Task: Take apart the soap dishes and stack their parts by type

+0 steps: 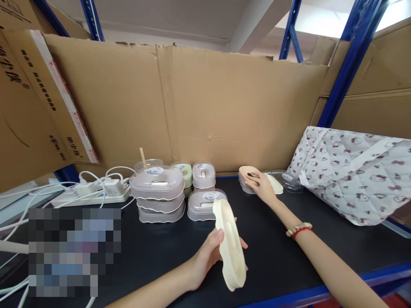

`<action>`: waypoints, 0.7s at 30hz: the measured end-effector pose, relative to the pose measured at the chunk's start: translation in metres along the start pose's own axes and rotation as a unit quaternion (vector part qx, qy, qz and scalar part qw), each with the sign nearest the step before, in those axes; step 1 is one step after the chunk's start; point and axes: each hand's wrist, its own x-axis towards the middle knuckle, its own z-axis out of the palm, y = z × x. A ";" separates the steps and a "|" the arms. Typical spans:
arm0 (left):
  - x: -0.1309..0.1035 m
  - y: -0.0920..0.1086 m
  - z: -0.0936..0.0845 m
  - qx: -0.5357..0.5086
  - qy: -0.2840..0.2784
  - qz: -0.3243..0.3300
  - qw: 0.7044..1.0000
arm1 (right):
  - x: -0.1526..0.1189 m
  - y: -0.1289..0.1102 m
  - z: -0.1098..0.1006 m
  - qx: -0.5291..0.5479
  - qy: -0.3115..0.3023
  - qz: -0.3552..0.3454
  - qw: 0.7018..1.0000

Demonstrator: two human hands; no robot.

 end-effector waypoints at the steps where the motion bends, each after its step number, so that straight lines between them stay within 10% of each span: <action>1: 0.000 0.000 0.000 0.000 0.001 -0.001 1.000 | -0.001 0.003 0.001 0.000 -0.027 0.005 1.000; 8: -0.002 0.007 0.002 0.055 0.061 0.027 0.996 | -0.004 -0.024 -0.017 0.012 0.029 -0.038 0.999; 16: 0.000 0.036 0.005 0.078 0.155 0.114 0.978 | -0.038 -0.128 -0.043 0.163 0.049 -0.420 0.891; 21: 0.001 0.036 -0.005 0.102 0.135 0.108 0.979 | -0.042 -0.133 -0.040 0.068 0.094 -0.463 0.879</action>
